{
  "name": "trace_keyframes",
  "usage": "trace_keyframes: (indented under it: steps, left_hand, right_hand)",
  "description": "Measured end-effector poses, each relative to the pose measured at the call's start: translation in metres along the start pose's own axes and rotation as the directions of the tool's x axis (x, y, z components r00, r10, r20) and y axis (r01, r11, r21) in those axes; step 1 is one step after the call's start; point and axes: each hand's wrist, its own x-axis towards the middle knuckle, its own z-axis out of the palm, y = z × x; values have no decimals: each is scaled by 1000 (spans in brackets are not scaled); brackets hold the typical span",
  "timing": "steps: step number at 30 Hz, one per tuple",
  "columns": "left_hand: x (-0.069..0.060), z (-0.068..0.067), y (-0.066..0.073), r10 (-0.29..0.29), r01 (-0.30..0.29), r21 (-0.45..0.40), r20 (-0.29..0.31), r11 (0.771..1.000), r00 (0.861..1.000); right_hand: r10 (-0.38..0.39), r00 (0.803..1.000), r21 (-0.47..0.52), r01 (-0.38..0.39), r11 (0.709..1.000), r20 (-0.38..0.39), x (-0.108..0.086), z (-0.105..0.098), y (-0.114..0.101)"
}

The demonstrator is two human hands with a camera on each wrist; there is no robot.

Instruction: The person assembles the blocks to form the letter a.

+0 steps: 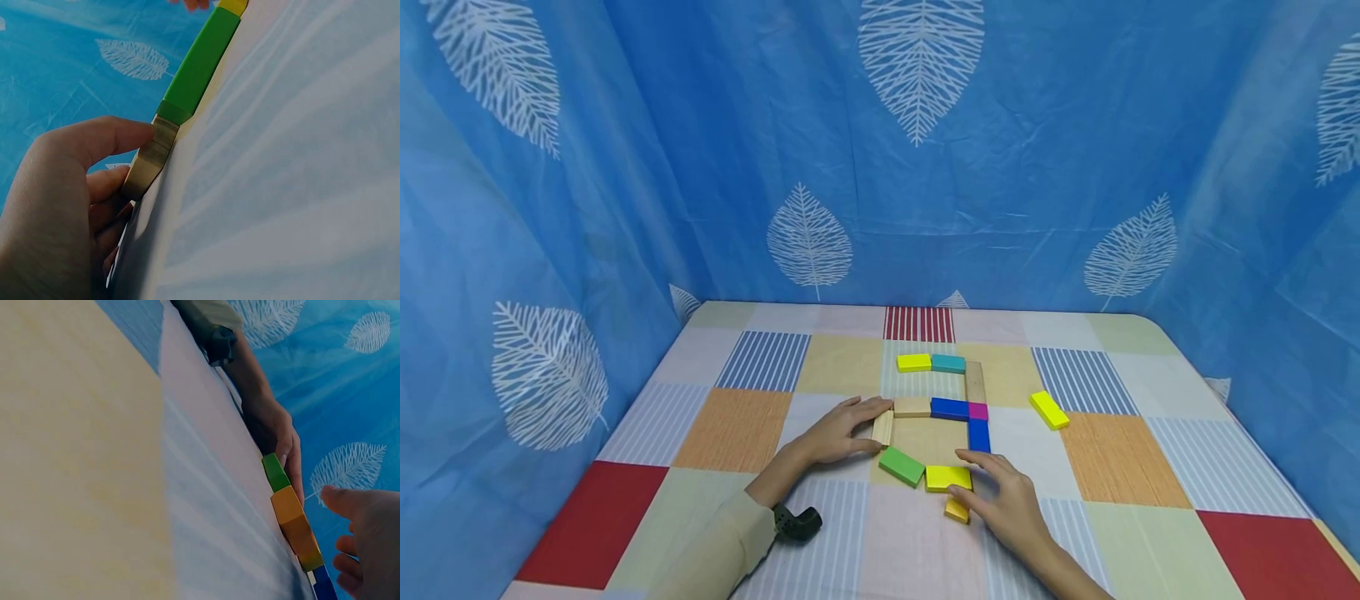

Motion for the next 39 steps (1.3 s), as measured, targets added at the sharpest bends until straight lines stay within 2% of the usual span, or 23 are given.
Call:
trace_keyframes:
  steps: [2,4,7,11,16,19,21,24,26,28,33,39]
  left_hand:
    - [0,-1,0,-3,3,3,2,1000,1000]
    - [0,-2,0,-7,7,9,7,1000,1000]
    - [0,-4,0,-5,5,16,7,1000,1000]
    - [-1,-5,-1,0,0,11,-3,1000,1000]
    - [-1,-5,-1,-13,13,2,2,1000,1000]
    - [-1,-5,-1,-21,21,4,8,1000,1000]
    - [-1,-5,0,-23,23,5,13,1000,1000]
    - [0,-5,0,-20,19,8,15,1000,1000]
    - [0,-5,0,-19,18,4,14,1000,1000]
    - [-1,-5,0,-19,19,-2,13,1000,1000]
    - [-1,-4,0,-20,20,-16,27,1000,999]
    - [1,-4,-1,-20,20,-5,16,1000,1000]
  right_hand:
    - [-36,998,-54,33,998,-45,-6,-5,-2]
    - [-42,997,-105,35,994,-68,-13,-8,-3]
    - [12,998,-130,-19,991,-57,-20,-11,-6]
    - [127,992,-118,-126,985,1,-23,-10,-8]
    - [182,982,-127,-175,976,44,-23,-10,-10]
    - [160,986,-131,-151,980,56,-23,-13,-11]
    - [114,993,-139,-107,984,38,-22,-18,-9]
    - [46,998,-153,-52,987,-40,-18,-26,-3]
    - [39,995,-154,-52,987,-87,-14,-30,3]
    - [83,991,-145,-97,985,-103,-11,-32,8]
    - [226,972,-154,-234,960,-66,-10,-31,17]
    - [254,966,-156,-259,953,-49,-5,-25,19]
